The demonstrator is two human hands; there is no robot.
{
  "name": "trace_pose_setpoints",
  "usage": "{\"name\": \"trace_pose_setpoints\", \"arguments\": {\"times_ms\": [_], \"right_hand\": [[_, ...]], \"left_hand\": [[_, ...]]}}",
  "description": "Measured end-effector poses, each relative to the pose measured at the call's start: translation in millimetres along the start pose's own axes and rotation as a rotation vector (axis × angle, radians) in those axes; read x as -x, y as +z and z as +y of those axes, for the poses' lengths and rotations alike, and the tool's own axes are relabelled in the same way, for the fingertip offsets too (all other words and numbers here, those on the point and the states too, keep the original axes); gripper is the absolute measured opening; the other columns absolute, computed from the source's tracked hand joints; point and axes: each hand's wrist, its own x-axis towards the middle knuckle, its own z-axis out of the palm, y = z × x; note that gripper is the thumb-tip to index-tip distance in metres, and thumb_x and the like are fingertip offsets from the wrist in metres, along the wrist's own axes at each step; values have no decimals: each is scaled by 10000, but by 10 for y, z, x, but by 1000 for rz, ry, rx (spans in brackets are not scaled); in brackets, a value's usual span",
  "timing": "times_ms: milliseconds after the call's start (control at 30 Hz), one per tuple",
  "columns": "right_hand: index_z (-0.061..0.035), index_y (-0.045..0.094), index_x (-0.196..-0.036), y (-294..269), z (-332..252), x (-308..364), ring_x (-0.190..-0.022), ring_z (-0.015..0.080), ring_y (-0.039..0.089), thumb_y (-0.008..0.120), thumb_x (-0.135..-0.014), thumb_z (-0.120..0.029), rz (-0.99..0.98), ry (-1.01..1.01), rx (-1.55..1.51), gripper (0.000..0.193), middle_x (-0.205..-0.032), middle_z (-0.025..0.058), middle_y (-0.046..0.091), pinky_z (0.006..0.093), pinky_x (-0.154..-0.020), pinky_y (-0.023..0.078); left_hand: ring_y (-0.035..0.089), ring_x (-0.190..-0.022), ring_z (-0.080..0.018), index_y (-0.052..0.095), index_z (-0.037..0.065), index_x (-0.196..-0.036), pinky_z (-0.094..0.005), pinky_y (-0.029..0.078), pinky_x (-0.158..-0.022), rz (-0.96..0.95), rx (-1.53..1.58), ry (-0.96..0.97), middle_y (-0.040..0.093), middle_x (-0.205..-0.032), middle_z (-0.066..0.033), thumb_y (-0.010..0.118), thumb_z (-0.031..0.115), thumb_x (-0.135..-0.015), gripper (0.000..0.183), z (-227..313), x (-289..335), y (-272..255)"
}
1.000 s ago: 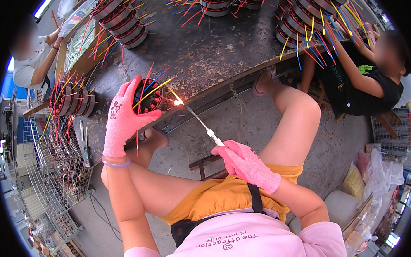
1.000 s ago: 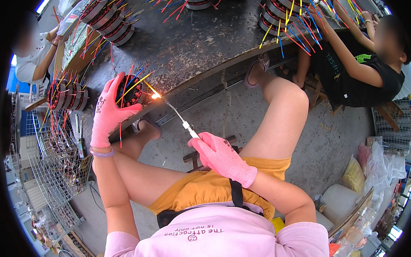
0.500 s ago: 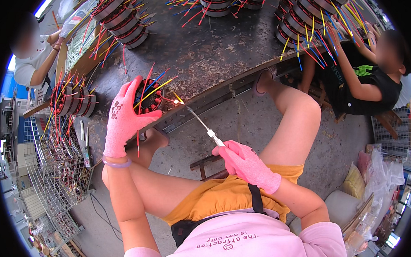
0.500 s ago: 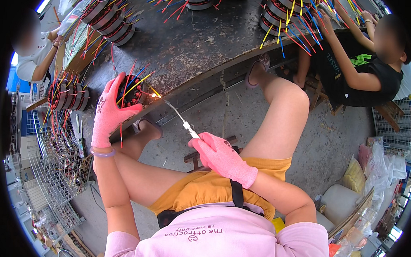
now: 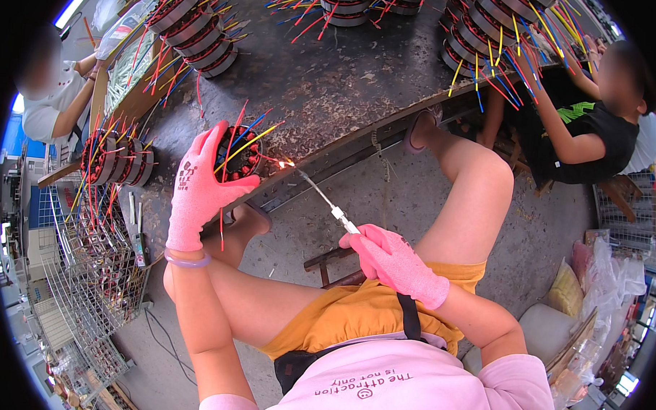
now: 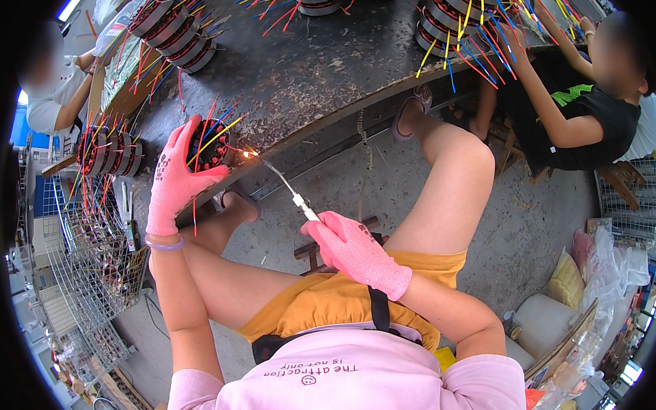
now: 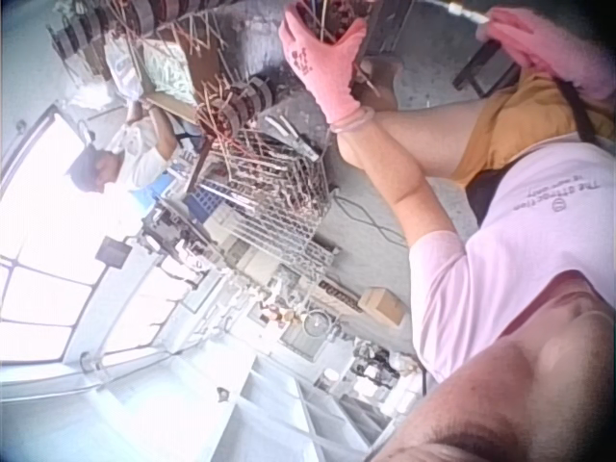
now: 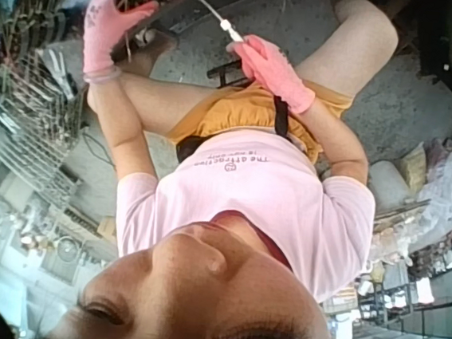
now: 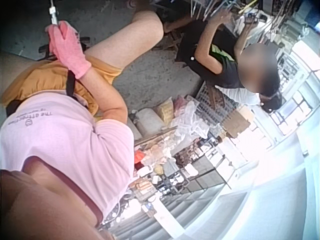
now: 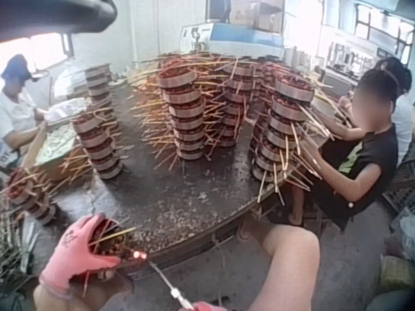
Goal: The person uses a small blowtorch to apply heat to the ends of colored wires attached to stacks of motor components, causing the insulation to shrink around the connections.
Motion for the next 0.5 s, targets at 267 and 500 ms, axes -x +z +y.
{"name": "trace_pose_setpoints", "arguments": {"times_ms": [267,500], "right_hand": [[-45,638,-1081,-5,19,4,-464,69,375,498,-1004,-359,12,-23,-8,353,-587,1,475,249,-459,290],[-44,641,-1080,-11,-1,18,-470,71,378,498,-1002,-365,19,-8,15,360,-585,1,477,247,-473,298]], "left_hand": [[577,-1179,-360,465,21,-1414,-405,466,-999,-4,-11,-5,552,-1321,-181,873,257,-618,925,4,-3,0],[556,-1214,-361,462,-6,-1409,-400,445,-1032,-33,59,45,544,-1345,-190,861,200,-611,916,-74,0,-19]]}}
